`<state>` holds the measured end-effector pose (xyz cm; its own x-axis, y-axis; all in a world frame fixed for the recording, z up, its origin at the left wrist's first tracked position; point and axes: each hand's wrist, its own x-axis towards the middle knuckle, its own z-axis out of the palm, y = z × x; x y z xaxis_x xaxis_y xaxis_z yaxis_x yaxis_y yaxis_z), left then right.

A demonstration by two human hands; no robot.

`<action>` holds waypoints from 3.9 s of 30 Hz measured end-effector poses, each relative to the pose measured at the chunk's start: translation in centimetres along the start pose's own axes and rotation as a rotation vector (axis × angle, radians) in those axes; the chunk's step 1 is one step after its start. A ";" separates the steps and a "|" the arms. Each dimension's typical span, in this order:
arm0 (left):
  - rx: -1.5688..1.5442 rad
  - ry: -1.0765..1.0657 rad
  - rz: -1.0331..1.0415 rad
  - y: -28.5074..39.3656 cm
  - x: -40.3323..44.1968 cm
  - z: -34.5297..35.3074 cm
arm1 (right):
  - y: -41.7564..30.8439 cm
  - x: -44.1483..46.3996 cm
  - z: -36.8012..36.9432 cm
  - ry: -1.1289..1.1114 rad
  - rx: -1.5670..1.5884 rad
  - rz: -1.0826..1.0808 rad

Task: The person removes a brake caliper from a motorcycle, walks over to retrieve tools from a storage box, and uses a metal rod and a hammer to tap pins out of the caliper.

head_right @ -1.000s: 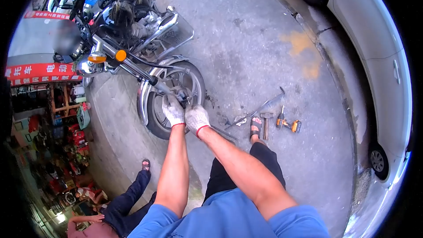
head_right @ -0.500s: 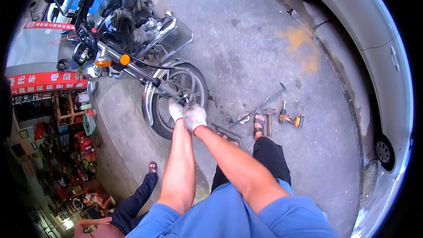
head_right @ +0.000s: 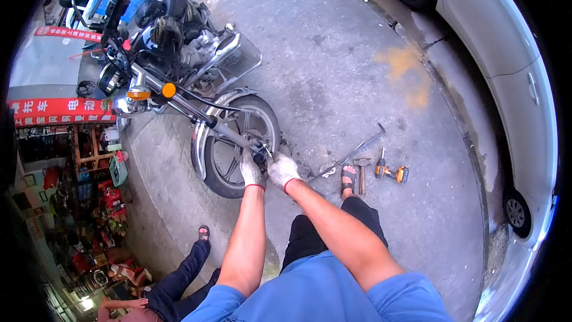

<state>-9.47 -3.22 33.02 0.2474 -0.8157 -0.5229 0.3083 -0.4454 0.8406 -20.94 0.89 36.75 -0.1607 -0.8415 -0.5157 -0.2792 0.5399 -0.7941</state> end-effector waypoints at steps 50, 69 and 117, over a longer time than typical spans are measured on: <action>-0.143 -0.093 -0.176 -7.0 4.3 -0.6 | 35.1 8.7 -7.7 0.205 -0.208 0.473; -0.164 -0.037 0.111 -18.2 15.1 -5.0 | 60.8 21.7 5.5 -0.296 -1.119 0.184; 0.124 -0.193 -0.466 -1.6 2.0 8.1 | 18.7 15.9 1.2 -0.034 -0.461 -0.322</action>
<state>-16.90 -7.09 31.76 -0.0682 -0.5685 -0.8199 0.2314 -0.8084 0.5412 -27.53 -2.41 13.32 0.0294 -0.9577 -0.2864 -0.6952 0.1863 -0.6942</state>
